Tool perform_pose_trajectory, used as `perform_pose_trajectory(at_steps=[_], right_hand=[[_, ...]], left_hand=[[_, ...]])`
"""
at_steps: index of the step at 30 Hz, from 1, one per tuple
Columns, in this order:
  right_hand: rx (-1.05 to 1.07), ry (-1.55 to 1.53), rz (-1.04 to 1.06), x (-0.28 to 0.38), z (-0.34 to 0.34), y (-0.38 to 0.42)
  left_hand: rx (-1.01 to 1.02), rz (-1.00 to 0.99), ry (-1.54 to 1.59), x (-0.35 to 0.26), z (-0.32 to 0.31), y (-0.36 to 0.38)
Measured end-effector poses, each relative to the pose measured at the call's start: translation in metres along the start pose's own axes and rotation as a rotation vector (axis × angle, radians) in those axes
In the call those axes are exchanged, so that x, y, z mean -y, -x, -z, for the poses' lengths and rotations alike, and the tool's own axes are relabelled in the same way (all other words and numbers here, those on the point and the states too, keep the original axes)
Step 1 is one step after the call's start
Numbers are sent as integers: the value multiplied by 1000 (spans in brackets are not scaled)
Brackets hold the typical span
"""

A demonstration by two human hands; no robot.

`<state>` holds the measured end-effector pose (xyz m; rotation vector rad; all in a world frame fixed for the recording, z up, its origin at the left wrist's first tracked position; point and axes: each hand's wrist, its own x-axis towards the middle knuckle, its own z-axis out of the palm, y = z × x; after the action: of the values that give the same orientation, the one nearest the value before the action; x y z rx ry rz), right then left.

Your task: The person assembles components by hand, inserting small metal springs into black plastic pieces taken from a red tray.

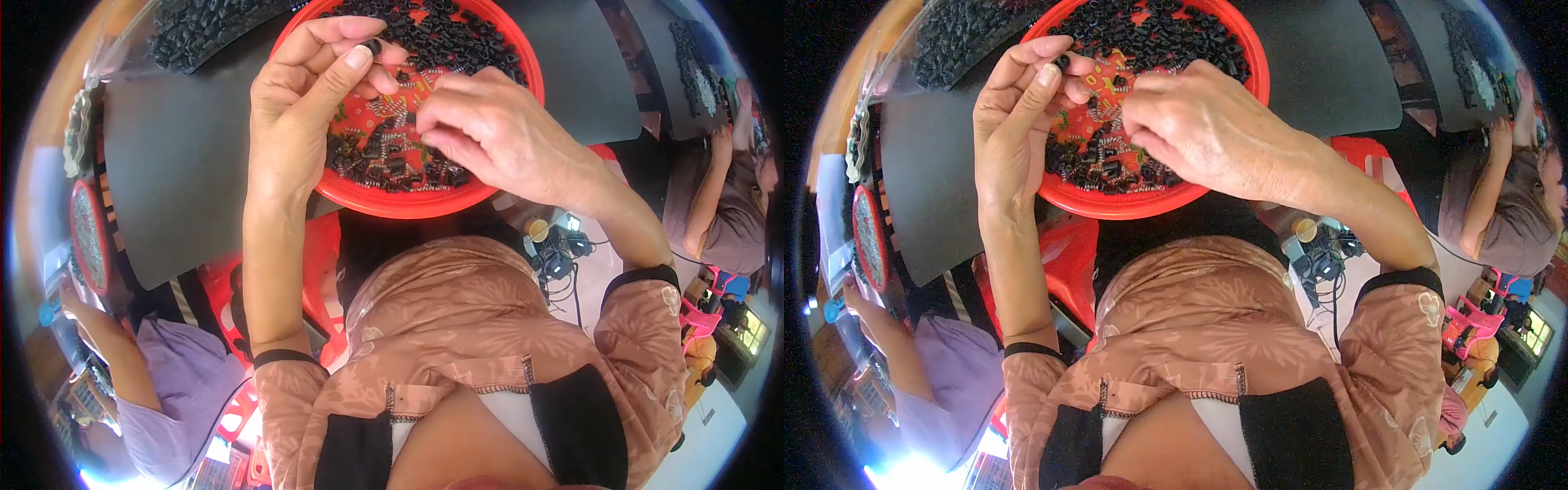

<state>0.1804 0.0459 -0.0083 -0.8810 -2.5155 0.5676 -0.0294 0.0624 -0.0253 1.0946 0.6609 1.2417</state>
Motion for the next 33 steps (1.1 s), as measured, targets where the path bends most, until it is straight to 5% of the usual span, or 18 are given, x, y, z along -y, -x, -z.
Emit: perform_pose_trajectory(at_steps=[23,33], right_hand=[[233,244,-7,22,-2,-8],[-76,179,-20,4,8,-3]], left_hand=[[-305,-109,53,-5,-27,61],[-353,-93,14,-4,-28,62]])
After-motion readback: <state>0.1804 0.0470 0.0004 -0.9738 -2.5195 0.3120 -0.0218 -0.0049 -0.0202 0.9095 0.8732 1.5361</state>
